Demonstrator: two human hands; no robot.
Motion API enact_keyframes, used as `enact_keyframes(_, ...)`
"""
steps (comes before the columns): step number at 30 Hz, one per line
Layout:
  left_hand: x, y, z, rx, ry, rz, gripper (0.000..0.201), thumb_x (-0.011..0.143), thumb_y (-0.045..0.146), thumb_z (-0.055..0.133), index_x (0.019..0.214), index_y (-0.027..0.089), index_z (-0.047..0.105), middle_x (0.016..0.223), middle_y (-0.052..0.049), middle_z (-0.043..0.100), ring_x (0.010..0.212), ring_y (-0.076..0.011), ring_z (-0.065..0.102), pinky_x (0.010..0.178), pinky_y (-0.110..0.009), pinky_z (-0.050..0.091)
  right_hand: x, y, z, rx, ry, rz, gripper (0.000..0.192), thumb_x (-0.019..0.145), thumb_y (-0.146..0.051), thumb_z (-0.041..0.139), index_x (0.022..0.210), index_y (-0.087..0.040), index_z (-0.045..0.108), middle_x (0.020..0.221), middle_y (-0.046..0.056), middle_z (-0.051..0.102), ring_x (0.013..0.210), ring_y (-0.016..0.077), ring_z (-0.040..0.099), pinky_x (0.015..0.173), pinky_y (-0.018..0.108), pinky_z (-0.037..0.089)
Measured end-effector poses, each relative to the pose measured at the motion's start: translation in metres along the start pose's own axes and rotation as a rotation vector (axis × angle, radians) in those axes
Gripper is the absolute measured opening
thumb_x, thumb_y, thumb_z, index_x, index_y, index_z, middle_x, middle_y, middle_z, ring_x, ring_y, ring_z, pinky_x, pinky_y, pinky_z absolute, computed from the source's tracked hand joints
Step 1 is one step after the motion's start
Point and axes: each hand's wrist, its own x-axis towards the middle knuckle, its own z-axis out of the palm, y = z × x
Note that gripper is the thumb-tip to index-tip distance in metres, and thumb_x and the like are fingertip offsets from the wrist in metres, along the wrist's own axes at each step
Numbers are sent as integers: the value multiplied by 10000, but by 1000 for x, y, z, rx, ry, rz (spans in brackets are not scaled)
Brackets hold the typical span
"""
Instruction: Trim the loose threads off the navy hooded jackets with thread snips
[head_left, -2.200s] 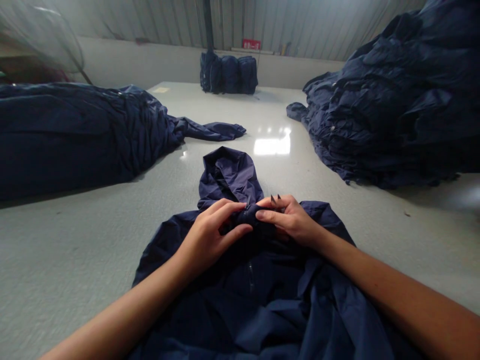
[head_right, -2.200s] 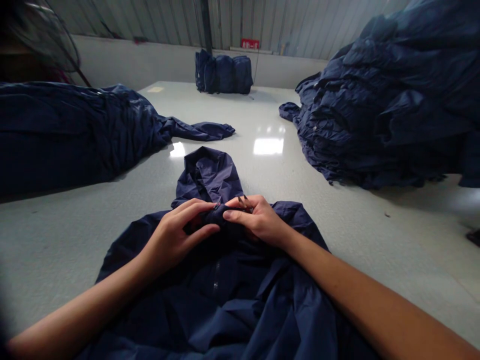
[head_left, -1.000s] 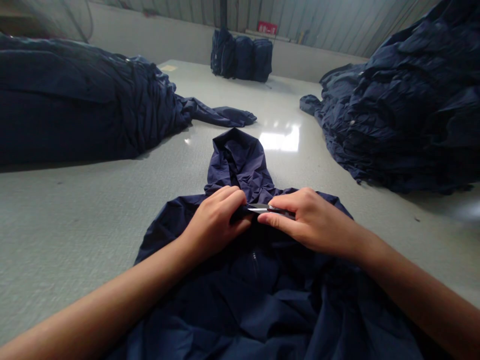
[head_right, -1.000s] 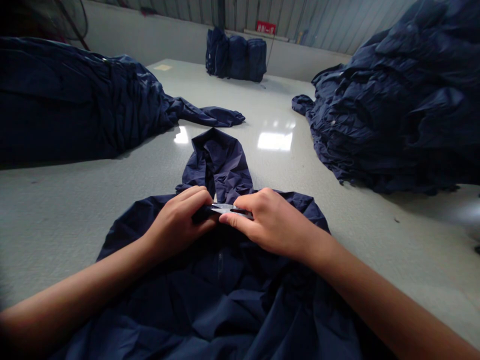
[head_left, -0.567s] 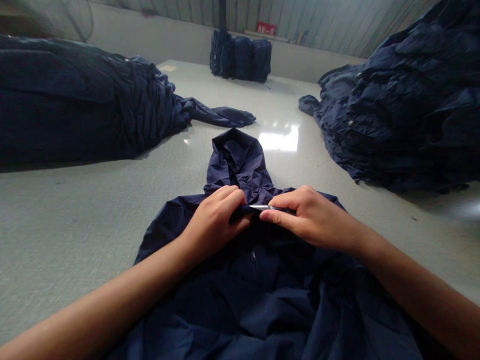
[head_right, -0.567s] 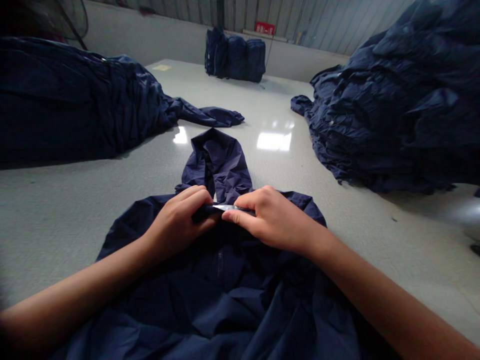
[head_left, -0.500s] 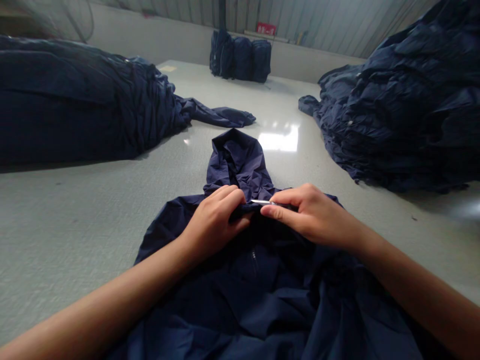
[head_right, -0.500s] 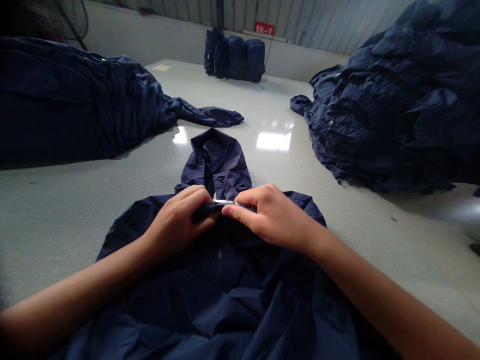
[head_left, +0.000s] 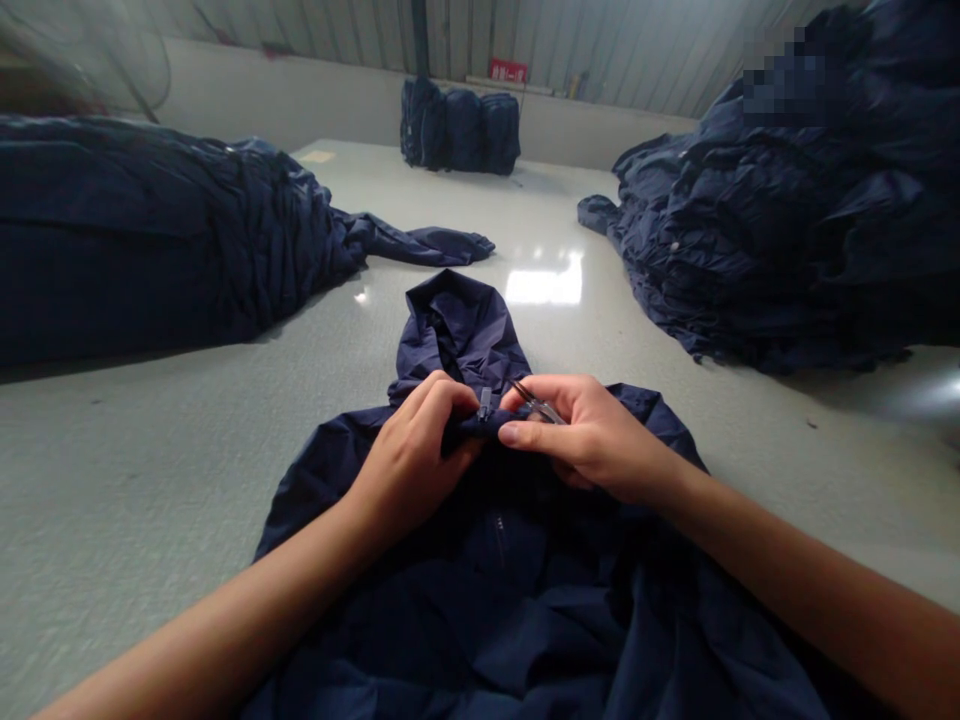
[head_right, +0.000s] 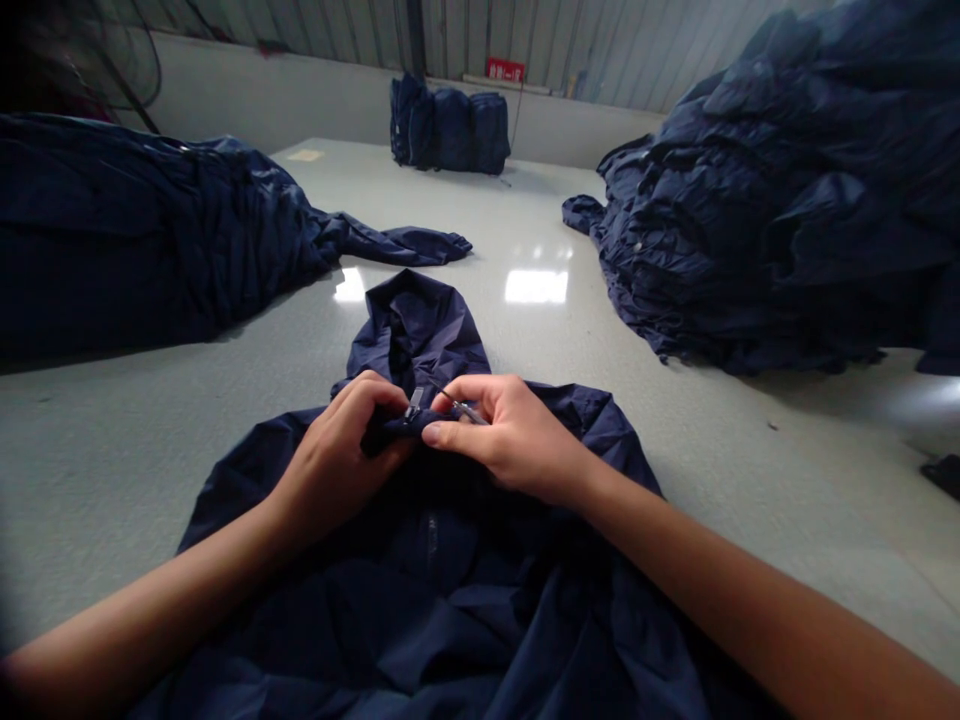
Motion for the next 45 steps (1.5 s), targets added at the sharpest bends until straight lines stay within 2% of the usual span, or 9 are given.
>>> enact_keyframes(2, 0, 2, -1, -26, -1, -18, 253, 926, 99, 670, 1089, 220, 519, 1002, -22, 599, 910, -177, 610, 817, -289, 516, 0, 3, 3, 91, -9, 8, 300, 837, -415, 864, 896, -196, 668, 521, -111, 435, 353, 45, 334, 308, 169, 243)
enact_keyframes(7, -2, 4, -6, -107, -12, -67, 478, 916, 389, 810, 1269, 214, 540, 1173, -85, 678, 942, -205, 672, 809, -316, 558, 3, 11, 11, 297, 71, 17, 357, 754, -399, 921, 910, -200, 669, 443, -134, 432, 309, 47, 274, 269, 173, 269)
enact_keyframes(10, -1, 3, -6, -112, -25, -55, 361, 955, 420, 786, 1194, 201, 627, 1097, -70, 727, 978, -217, 701, 857, -319, 558, 3, 13, 13, 354, 38, 40, 327, 766, -377, 908, 917, -179, 696, 433, -137, 399, 326, 43, 244, 278, 165, 252)
enact_keyframes(15, 0, 3, -5, -156, -62, -71, 193, 990, 279, 727, 1147, 167, 714, 1040, -67, 780, 927, -198, 741, 844, -289, 548, 2, 18, 7, 460, -63, 27, 278, 828, -359, 823, 991, -156, 724, 460, -137, 359, 373, 41, 195, 331, 159, 209)
enact_keyframes(21, 3, 1, -5, -224, -101, -194, 146, 973, 209, 642, 1061, 175, 754, 981, -41, 810, 867, -187, 760, 821, -282, 551, 8, 31, 0, 351, -18, -114, 249, 978, -402, 672, 1073, -175, 708, 583, -93, 419, 436, 59, 242, 381, 172, 212)
enact_keyframes(27, 4, -1, -4, -297, -152, -286, 135, 974, 232, 630, 985, 194, 759, 914, -11, 795, 818, -175, 734, 766, -281, 520, 8, 38, 3, 143, -21, -221, 287, 987, -457, 717, 995, -172, 684, 664, -75, 421, 502, 67, 304, 432, 201, 233)
enact_keyframes(34, 6, 1, -5, -301, -183, -303, 127, 972, 259, 643, 928, 196, 744, 849, 2, 768, 765, -168, 696, 717, -275, 484, 6, 36, 1, -34, -17, -227, 283, 955, -447, 742, 936, -170, 687, 739, -41, 496, 612, 101, 394, 534, 241, 283)
enact_keyframes(39, 6, 1, -6, -306, -178, -286, 114, 970, 250, 648, 944, 194, 743, 866, 1, 771, 790, -169, 701, 736, -270, 489, 7, 36, -1, -240, -21, -334, 284, 1004, -428, 684, 932, -155, 715, 789, -19, 535, 738, 136, 473, 667, 264, 363)
enact_keyframes(45, 4, 1, -7, -334, -177, -279, 110, 959, 217, 630, 960, 196, 739, 872, 14, 766, 793, -157, 693, 749, -263, 489, 9, 37, 0, -298, -18, -399, 295, 1004, -437, 691, 937, -151, 721, 808, -10, 599, 753, 143, 522, 704, 264, 398)
